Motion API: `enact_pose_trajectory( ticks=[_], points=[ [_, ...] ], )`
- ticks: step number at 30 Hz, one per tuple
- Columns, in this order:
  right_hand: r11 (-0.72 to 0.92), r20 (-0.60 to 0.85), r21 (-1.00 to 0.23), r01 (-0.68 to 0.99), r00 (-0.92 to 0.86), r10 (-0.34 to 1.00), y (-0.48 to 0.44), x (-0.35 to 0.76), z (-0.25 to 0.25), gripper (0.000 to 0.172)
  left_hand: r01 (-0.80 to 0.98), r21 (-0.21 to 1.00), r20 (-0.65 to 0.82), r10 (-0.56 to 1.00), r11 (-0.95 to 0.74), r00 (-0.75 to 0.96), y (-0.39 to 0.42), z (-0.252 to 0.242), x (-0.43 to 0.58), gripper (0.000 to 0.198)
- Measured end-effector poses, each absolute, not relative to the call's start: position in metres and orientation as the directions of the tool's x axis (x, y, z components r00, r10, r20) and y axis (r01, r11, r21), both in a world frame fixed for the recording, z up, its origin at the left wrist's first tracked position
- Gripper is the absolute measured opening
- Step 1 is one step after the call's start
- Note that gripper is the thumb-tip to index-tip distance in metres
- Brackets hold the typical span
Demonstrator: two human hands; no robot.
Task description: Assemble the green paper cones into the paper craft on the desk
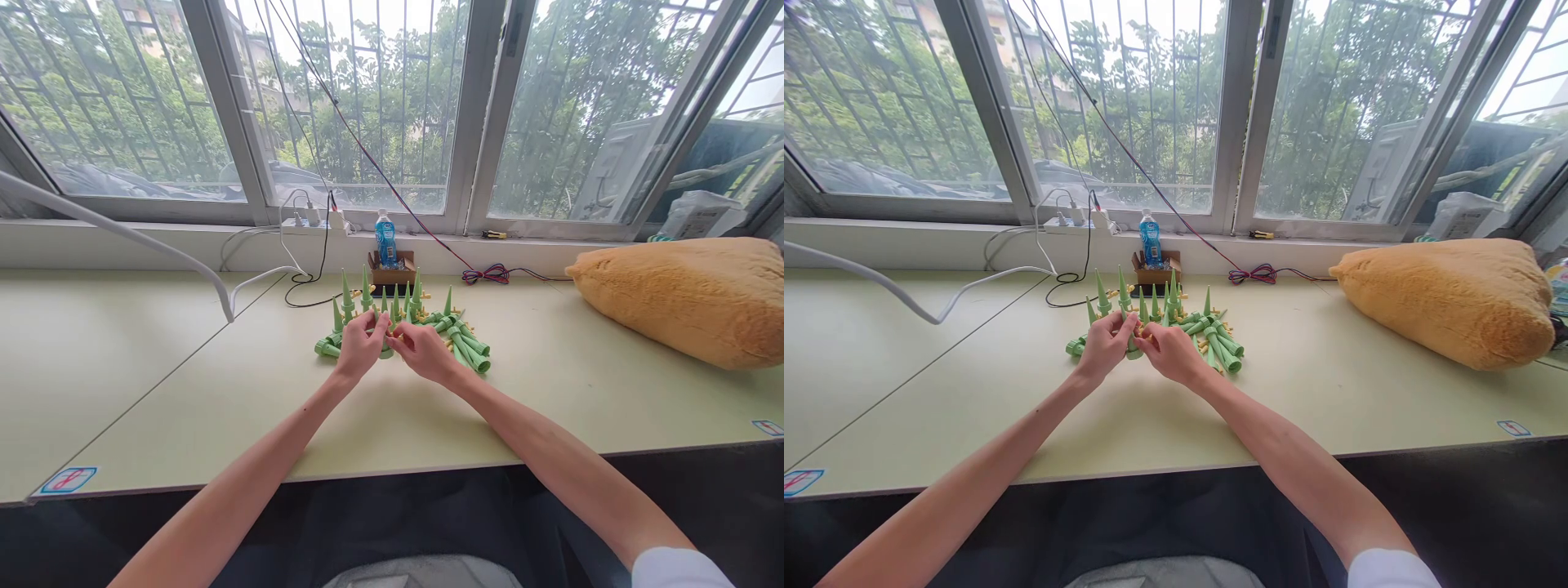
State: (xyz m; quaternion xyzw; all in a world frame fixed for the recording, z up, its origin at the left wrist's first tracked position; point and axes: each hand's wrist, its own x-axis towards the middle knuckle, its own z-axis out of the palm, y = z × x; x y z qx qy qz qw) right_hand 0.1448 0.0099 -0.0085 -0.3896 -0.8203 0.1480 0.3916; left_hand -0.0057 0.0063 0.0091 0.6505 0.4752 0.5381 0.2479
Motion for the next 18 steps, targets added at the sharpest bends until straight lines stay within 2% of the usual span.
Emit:
enact_pose_trajectory(
  ticks=[18],
  points=[
    [0.656, 0.529, -0.538, 0.53, -0.393, 0.752, 0.0104, 0.1452, -0.0103, 0.024, 0.367, 0.828, 0.466, 0.884, -0.424, -0.032, 0.0068, 0.009, -0.0062, 0.038]
  ],
)
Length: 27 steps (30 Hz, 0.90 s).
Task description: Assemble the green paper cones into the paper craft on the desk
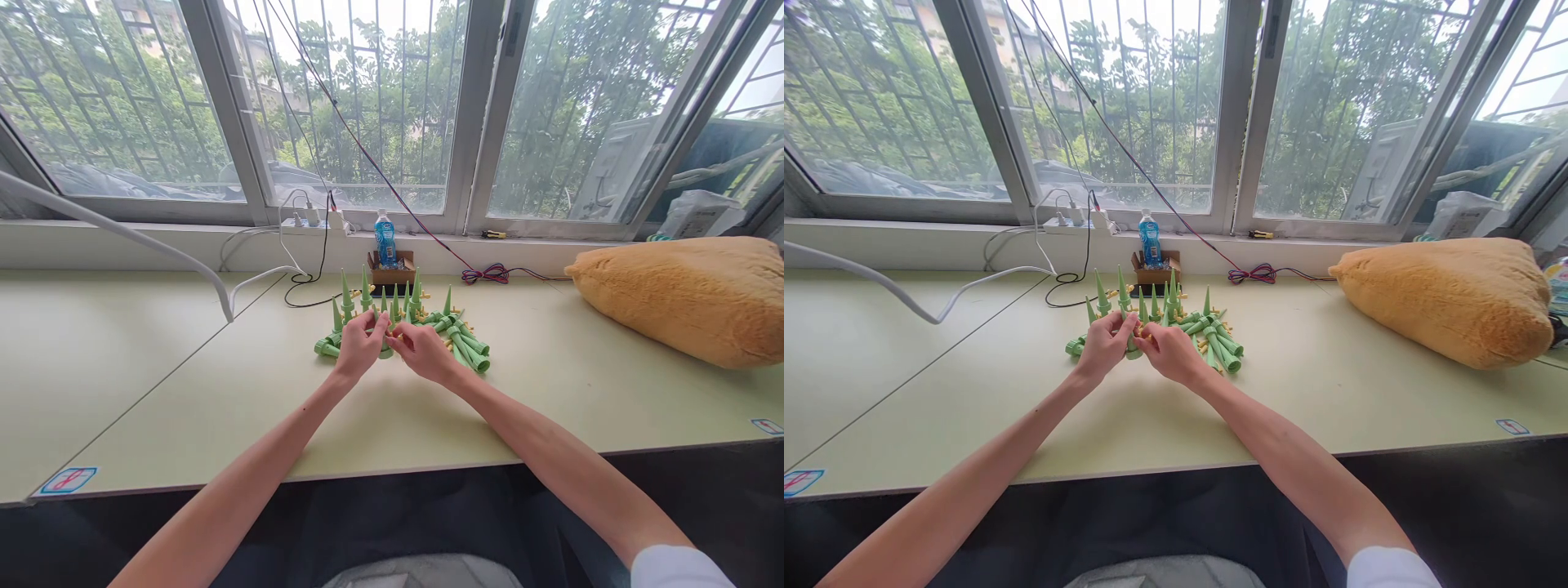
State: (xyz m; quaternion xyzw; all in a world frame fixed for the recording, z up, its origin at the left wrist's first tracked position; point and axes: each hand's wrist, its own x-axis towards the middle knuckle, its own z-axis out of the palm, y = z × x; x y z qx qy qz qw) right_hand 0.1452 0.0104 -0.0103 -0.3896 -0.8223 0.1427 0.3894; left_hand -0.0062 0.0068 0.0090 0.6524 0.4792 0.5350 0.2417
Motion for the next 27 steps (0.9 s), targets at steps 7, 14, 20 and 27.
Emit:
enact_pose_trajectory(
  ticks=[7, 14, 20, 27],
  points=[
    [0.65, 0.52, -0.54, 0.535, -0.395, 0.757, 0.0102, 0.145, -0.0098, 0.02, 0.361, 0.832, 0.46, 0.887, -0.421, -0.026, 0.0074, 0.0088, -0.0071, 0.038],
    [0.643, 0.519, -0.538, 0.544, -0.388, 0.762, 0.0094, 0.1448, -0.0088, 0.02, 0.353, 0.835, 0.46, 0.887, -0.422, -0.029, 0.0069, 0.0092, -0.0065, 0.038],
    [0.64, 0.509, -0.55, 0.536, -0.392, 0.766, 0.0082, 0.1447, -0.0072, 0.018, 0.358, 0.836, 0.455, 0.89, -0.417, -0.025, 0.0064, 0.0095, -0.0067, 0.037],
    [0.639, 0.508, -0.551, 0.537, -0.392, 0.767, 0.0083, 0.1446, -0.0071, 0.019, 0.357, 0.834, 0.457, 0.889, -0.42, -0.021, 0.0058, 0.01, -0.0066, 0.037]
  ],
)
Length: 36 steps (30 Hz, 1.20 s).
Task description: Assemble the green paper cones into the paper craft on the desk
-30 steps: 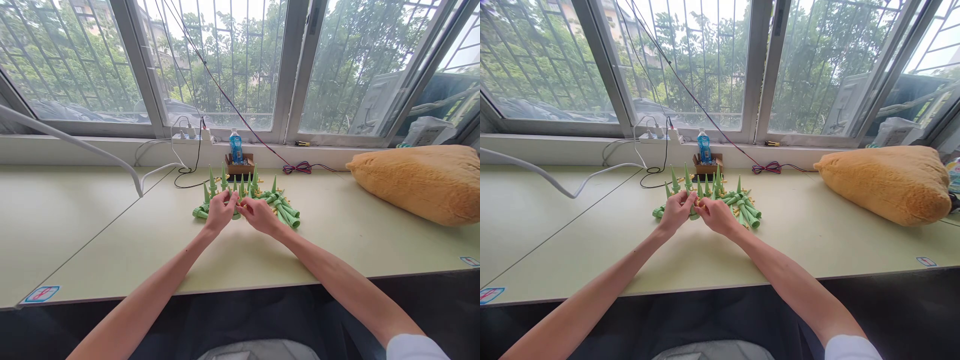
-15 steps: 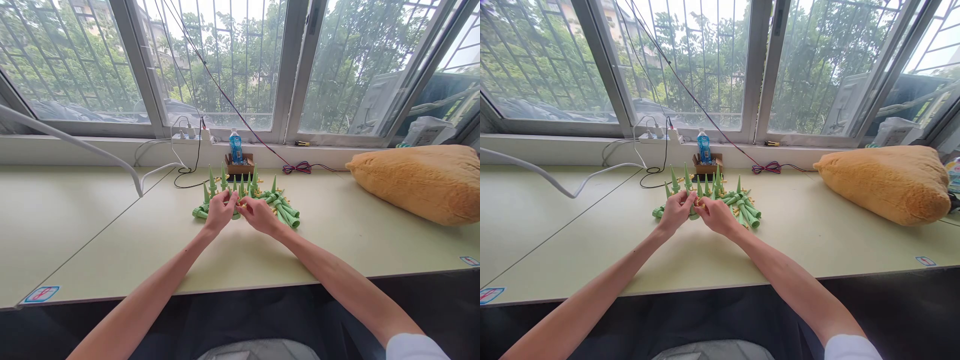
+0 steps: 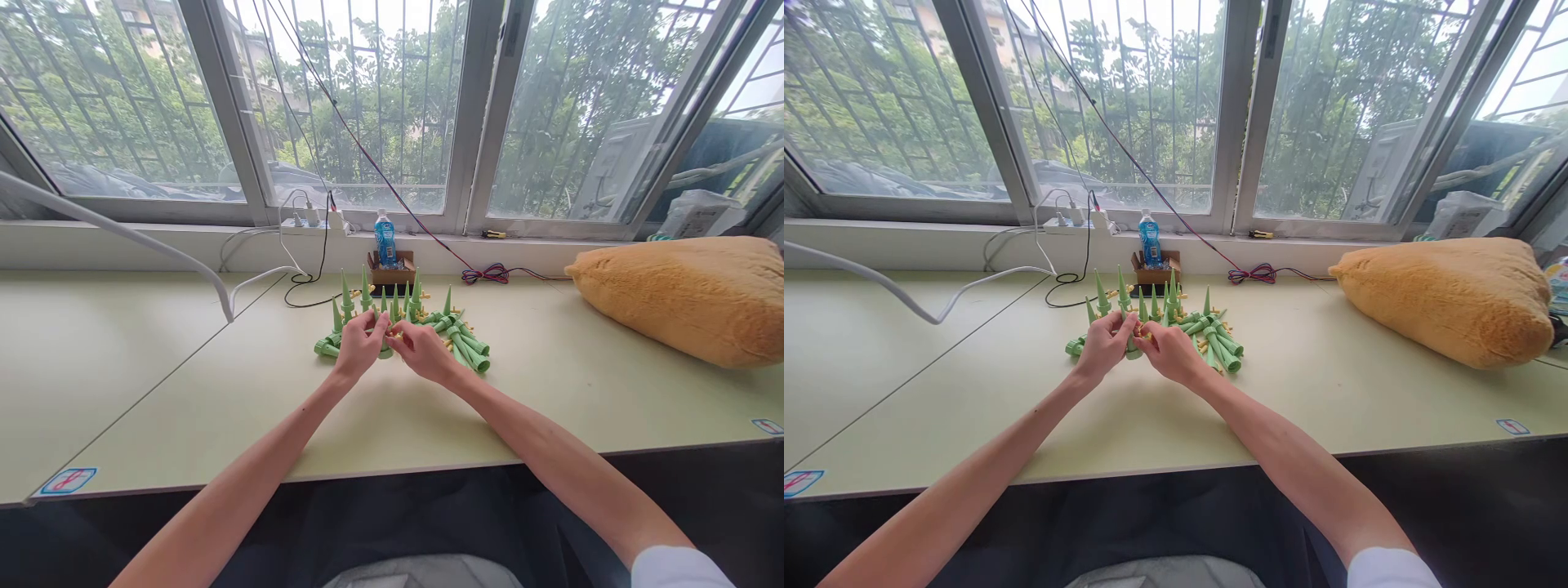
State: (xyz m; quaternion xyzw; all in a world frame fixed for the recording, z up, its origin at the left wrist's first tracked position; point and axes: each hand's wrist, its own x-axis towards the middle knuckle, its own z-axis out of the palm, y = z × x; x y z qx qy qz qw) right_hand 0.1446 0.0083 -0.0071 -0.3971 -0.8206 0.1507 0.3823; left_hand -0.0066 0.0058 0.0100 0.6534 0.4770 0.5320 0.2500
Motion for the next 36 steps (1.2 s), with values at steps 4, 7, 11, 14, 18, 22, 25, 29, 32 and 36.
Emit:
enact_pose_trajectory(
  ticks=[4, 7, 11, 14, 18, 22, 25, 29, 32, 36],
  points=[
    [0.643, 0.513, -0.552, 0.531, -0.391, 0.764, 0.0094, 0.1448, -0.008, 0.021, 0.355, 0.835, 0.457, 0.889, -0.421, -0.02, 0.0059, 0.0101, -0.0064, 0.037],
    [0.649, 0.524, -0.548, 0.528, -0.388, 0.758, 0.011, 0.1447, -0.01, 0.026, 0.36, 0.832, 0.459, 0.888, -0.423, -0.018, 0.0064, 0.0102, -0.0066, 0.037],
    [0.661, 0.539, -0.532, 0.53, -0.39, 0.746, 0.0132, 0.1447, -0.0128, 0.033, 0.366, 0.829, 0.459, 0.888, -0.422, -0.017, 0.0066, 0.0104, -0.0068, 0.038],
    [0.657, 0.537, -0.524, 0.542, -0.389, 0.748, 0.0139, 0.1447, -0.0137, 0.035, 0.37, 0.831, 0.453, 0.891, -0.415, -0.017, 0.0061, 0.0107, -0.0067, 0.037],
    [0.643, 0.524, -0.524, 0.559, -0.384, 0.761, 0.014, 0.1443, -0.0136, 0.037, 0.375, 0.832, 0.447, 0.895, -0.409, -0.016, 0.0051, 0.0114, -0.0064, 0.037],
    [0.643, 0.529, -0.52, 0.562, -0.38, 0.759, 0.0127, 0.144, -0.0122, 0.038, 0.378, 0.833, 0.444, 0.896, -0.404, -0.021, 0.0047, 0.0114, -0.0063, 0.037],
    [0.648, 0.529, -0.53, 0.546, -0.385, 0.757, 0.0106, 0.1443, -0.0102, 0.034, 0.369, 0.836, 0.445, 0.895, -0.407, -0.02, 0.0051, 0.0109, -0.0065, 0.036],
    [0.655, 0.532, -0.532, 0.537, -0.39, 0.752, 0.0097, 0.1448, -0.0094, 0.03, 0.372, 0.829, 0.456, 0.89, -0.418, -0.015, 0.0058, 0.0104, -0.0068, 0.036],
    [0.656, 0.532, -0.524, 0.543, -0.394, 0.75, 0.0116, 0.1449, -0.0114, 0.034, 0.376, 0.826, 0.459, 0.888, -0.42, -0.015, 0.006, 0.0105, -0.0068, 0.037],
    [0.649, 0.525, -0.519, 0.556, -0.392, 0.756, 0.0135, 0.1447, -0.0135, 0.038, 0.377, 0.825, 0.458, 0.889, -0.42, -0.013, 0.006, 0.0104, -0.0068, 0.038]
  ],
)
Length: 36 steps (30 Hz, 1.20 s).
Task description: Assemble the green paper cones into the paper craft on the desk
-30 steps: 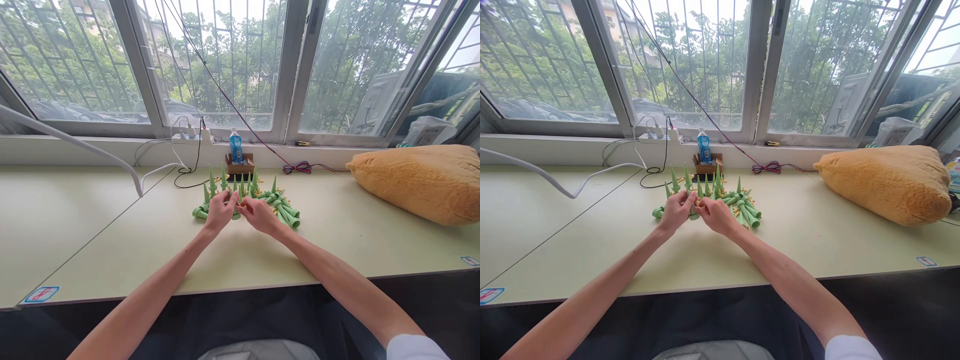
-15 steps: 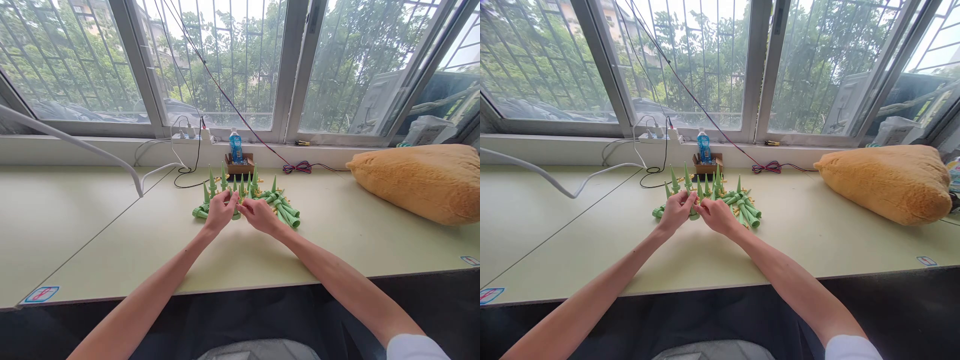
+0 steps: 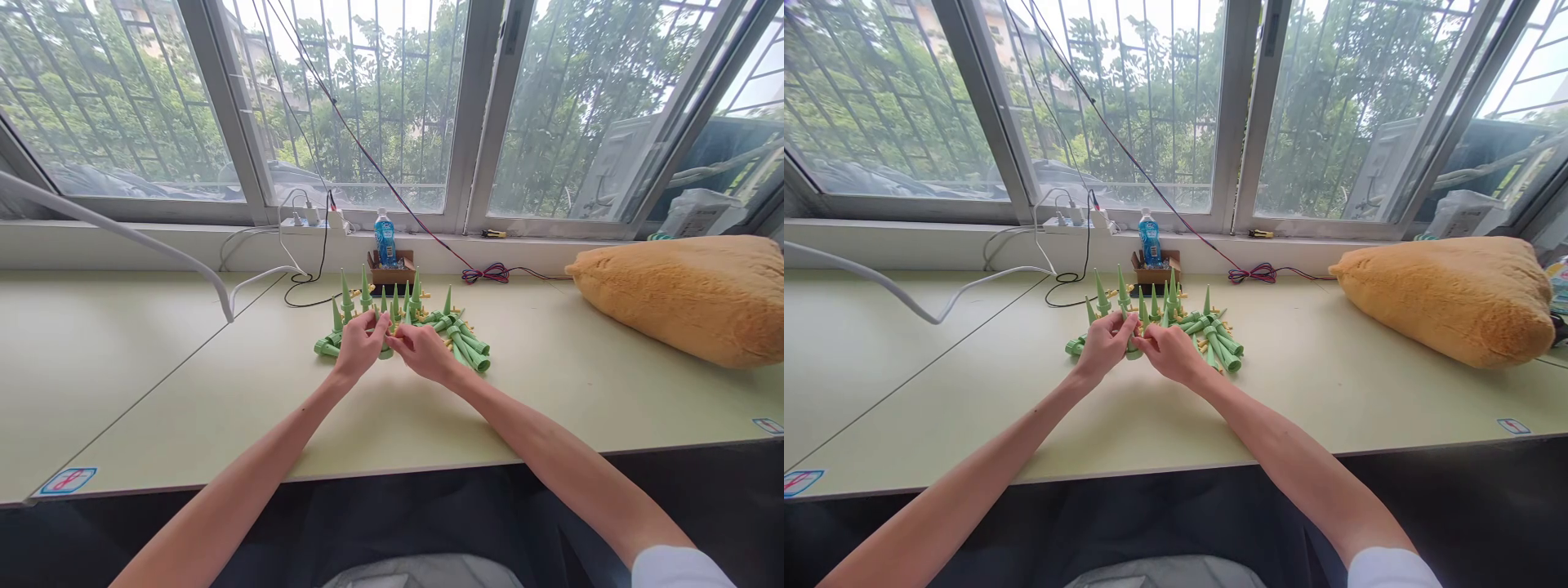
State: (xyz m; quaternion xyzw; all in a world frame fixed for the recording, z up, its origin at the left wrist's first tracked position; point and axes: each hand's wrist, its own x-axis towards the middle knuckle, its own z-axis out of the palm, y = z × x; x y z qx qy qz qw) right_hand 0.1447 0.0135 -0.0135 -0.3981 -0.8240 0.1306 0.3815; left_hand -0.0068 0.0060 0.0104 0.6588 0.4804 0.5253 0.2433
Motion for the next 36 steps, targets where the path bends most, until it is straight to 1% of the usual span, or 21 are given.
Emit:
enact_pose_trajectory(
  ticks=[9, 16, 25, 36],
  points=[
    [0.623, 0.495, -0.517, 0.587, -0.388, 0.777, 0.0113, 0.1447, -0.0104, 0.043, 0.387, 0.822, 0.458, 0.889, -0.418, -0.014, 0.006, 0.0104, -0.0072, 0.039],
    [0.639, 0.508, -0.513, 0.572, -0.398, 0.764, 0.0111, 0.1445, -0.0116, 0.038, 0.378, 0.826, 0.455, 0.89, -0.419, -0.009, 0.0067, 0.0091, -0.0074, 0.038],
    [0.607, 0.46, -0.527, 0.594, -0.401, 0.792, 0.0107, 0.1447, -0.0109, 0.041, 0.384, 0.824, 0.453, 0.891, -0.417, -0.006, 0.006, 0.0099, -0.0072, 0.038],
    [0.608, 0.456, -0.517, 0.603, -0.407, 0.792, 0.0111, 0.1439, -0.0119, 0.04, 0.382, 0.815, 0.464, 0.886, -0.436, 0.022, 0.0067, 0.0072, -0.0077, 0.041]
  ],
)
